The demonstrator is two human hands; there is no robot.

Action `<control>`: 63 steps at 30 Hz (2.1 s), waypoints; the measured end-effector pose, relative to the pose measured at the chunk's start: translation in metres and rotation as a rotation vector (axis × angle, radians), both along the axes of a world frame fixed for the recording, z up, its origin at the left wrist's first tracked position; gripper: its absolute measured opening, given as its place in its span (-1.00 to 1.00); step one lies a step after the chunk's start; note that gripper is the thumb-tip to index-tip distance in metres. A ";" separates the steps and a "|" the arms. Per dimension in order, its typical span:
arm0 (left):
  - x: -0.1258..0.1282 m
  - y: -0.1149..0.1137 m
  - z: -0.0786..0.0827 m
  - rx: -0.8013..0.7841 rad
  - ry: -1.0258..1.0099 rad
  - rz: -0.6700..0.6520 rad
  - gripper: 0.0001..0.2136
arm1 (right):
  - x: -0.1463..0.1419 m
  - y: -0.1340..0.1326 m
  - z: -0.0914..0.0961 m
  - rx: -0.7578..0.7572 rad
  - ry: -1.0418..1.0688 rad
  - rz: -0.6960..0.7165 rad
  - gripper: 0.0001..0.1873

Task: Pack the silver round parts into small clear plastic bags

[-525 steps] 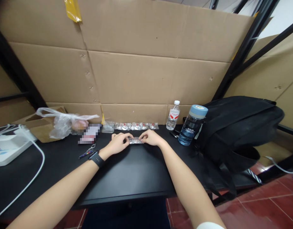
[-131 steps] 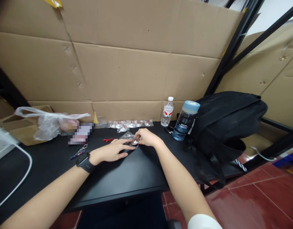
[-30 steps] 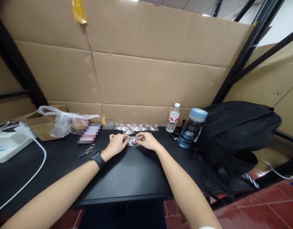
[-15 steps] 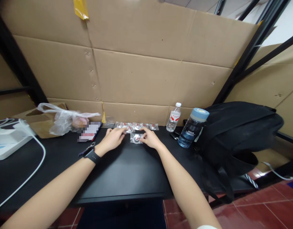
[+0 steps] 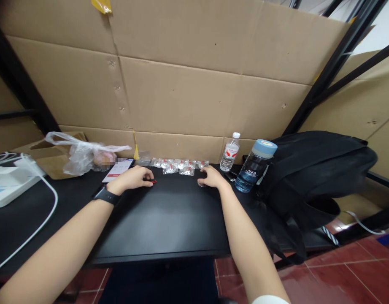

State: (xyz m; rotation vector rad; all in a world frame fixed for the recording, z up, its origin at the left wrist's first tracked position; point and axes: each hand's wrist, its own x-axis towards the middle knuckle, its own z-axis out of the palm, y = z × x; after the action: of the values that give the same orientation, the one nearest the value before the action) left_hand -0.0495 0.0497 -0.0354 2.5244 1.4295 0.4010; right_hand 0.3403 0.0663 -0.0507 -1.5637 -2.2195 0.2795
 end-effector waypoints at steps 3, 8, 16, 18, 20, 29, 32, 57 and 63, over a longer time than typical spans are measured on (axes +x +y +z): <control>0.011 -0.004 -0.004 0.020 0.020 0.019 -0.93 | 0.015 -0.009 0.008 -0.186 0.034 0.074 -0.39; 0.025 -0.011 -0.006 0.079 -0.007 -0.038 -0.91 | 0.014 -0.020 0.021 -0.301 -0.010 0.139 -0.32; 0.043 -0.022 0.000 0.131 -0.266 -0.113 -0.91 | 0.002 -0.027 0.027 -0.304 -0.152 0.115 -0.38; 0.047 -0.024 0.002 0.121 -0.316 -0.128 -0.92 | 0.000 -0.029 0.027 -0.276 -0.157 0.130 -0.42; 0.051 -0.026 0.004 0.110 -0.355 -0.134 -0.94 | -0.003 -0.031 0.027 -0.259 -0.148 0.150 -0.44; 0.058 -0.029 0.003 0.163 -0.319 -0.104 -0.91 | -0.005 -0.032 0.028 -0.204 -0.137 0.129 -0.35; 0.060 -0.028 -0.004 0.226 -0.286 -0.100 -0.87 | -0.001 -0.031 0.028 -0.287 -0.152 0.119 -0.42; 0.084 -0.047 0.002 0.379 -0.480 -0.091 -0.89 | -0.104 -0.068 0.025 0.099 0.754 0.428 -0.62; 0.084 -0.047 0.002 0.406 -0.457 -0.076 -0.89 | -0.106 -0.070 0.026 0.107 0.737 0.392 -0.66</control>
State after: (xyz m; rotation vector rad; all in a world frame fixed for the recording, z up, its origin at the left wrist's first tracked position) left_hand 0.0340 0.0022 -0.0331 2.5227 1.1595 1.2694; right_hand 0.2339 -0.0042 -0.0250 -0.7656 -1.8654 0.7063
